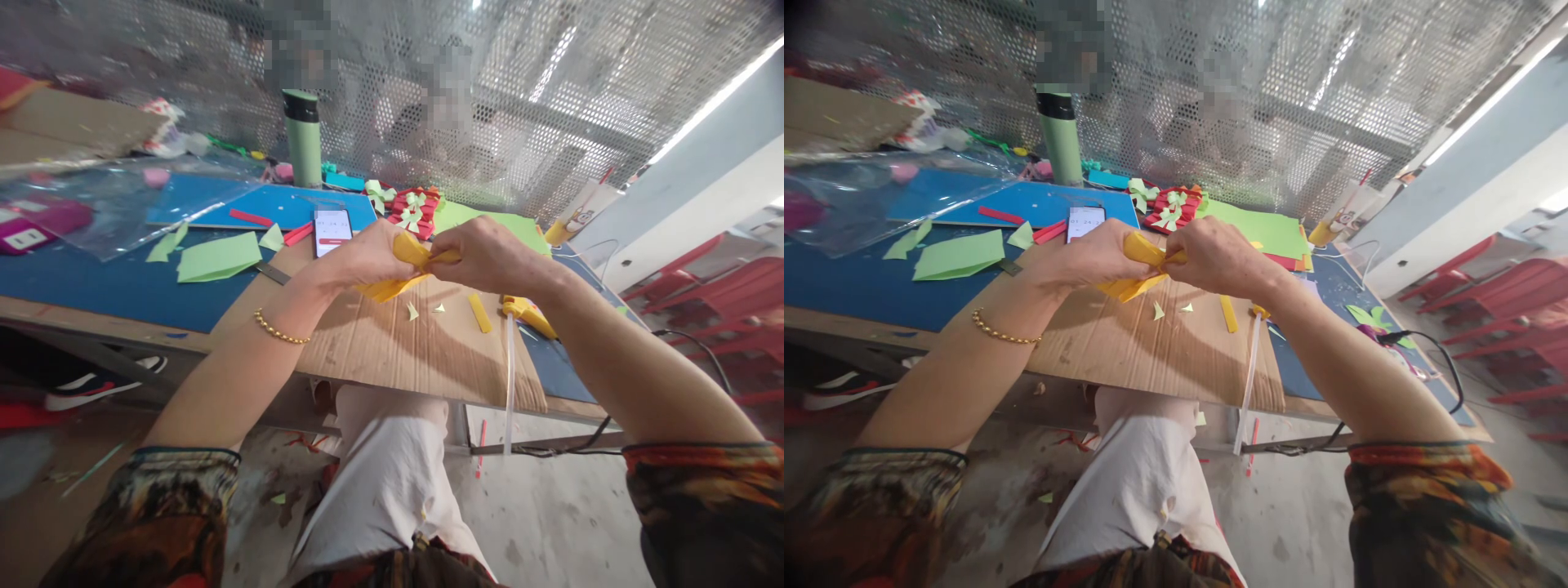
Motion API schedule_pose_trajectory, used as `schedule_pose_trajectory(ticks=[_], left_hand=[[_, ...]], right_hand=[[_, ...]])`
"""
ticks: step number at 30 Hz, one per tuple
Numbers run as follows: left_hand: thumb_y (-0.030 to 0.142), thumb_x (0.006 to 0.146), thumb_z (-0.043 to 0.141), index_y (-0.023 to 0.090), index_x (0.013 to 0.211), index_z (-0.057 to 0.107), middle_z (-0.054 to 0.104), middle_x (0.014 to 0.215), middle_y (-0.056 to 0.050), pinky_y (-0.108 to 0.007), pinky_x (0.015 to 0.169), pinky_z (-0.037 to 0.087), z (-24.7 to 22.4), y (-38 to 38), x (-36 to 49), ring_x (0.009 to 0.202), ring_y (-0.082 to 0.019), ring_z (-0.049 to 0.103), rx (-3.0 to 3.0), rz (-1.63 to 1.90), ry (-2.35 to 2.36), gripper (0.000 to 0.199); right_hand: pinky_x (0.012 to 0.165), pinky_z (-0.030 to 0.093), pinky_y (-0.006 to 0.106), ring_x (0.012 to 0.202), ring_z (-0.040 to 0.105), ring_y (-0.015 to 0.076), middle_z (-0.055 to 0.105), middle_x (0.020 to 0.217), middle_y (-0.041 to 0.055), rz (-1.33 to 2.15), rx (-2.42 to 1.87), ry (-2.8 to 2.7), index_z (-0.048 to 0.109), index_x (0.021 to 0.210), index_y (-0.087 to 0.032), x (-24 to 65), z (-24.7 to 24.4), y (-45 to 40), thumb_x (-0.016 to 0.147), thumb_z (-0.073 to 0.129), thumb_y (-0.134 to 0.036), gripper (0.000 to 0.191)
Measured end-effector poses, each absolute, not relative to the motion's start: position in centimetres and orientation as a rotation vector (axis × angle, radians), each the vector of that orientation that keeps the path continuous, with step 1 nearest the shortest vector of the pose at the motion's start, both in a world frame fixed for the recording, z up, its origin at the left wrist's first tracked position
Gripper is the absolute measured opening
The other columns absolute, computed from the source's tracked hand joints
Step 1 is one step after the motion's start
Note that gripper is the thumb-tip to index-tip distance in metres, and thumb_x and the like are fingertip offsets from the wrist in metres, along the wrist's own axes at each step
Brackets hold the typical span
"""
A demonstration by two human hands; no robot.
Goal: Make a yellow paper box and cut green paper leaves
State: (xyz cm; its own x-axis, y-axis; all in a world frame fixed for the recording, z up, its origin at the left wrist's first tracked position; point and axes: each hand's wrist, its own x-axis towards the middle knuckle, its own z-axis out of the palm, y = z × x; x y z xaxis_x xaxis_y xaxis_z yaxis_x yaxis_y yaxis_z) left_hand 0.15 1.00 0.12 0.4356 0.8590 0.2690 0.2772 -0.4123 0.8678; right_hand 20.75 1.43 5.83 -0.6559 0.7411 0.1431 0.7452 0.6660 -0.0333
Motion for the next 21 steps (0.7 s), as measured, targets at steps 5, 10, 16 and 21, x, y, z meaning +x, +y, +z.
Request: schedule_pose_trajectory(ticks=[5,10,16,21], left_hand=[[0.019,0.073,0.077,0.019,0.066,0.065,0.064,0.067,0.003,-0.029,0.070,0.054,0.2,0.9,0.2,0.067,-0.012,0.058,1.898,0.974,0.969,0.014],[0.018,0.072,0.075,0.018,0.066,0.065,0.064,0.067,0.003,-0.026,0.065,0.050,0.2,0.9,0.2,0.066,-0.011,0.058,1.890,0.957,0.957,0.012],[0.016,0.071,0.077,0.017,0.075,0.074,0.071,0.074,0.001,-0.025,0.066,0.050,0.1,1.2,-0.1,0.069,-0.012,0.063,1.835,0.910,0.917,0.005],[0.019,0.071,0.082,0.019,0.085,0.081,0.078,0.080,0.000,-0.027,0.070,0.056,0.7,0.5,-0.6,0.074,-0.015,0.071,1.695,0.864,0.868,0.014]], right_hand=[[0.065,0.034,0.033,0.060,0.038,0.0121,0.052,0.063,-0.0019,-0.069,-1.189,-2.743,0.082,0.087,-0.022,20.9,5.7,1.7,0.087,0.066,-0.027,0.017],[0.066,0.034,0.033,0.062,0.040,0.0126,0.056,0.065,-0.0008,-0.048,-1.224,-2.743,0.082,0.086,-0.021,20.8,5.7,1.6,0.087,0.067,-0.027,0.016],[0.068,0.037,0.032,0.065,0.048,0.0141,0.061,0.067,0.0003,-0.043,-1.174,-2.713,0.081,0.085,-0.020,21.2,6.4,1.4,0.092,0.069,-0.034,0.020],[0.069,0.043,0.032,0.073,0.057,0.0173,0.068,0.076,0.0036,0.179,-1.098,-2.635,0.080,0.094,-0.021,22.7,7.4,1.8,0.104,0.064,-0.065,0.048]])
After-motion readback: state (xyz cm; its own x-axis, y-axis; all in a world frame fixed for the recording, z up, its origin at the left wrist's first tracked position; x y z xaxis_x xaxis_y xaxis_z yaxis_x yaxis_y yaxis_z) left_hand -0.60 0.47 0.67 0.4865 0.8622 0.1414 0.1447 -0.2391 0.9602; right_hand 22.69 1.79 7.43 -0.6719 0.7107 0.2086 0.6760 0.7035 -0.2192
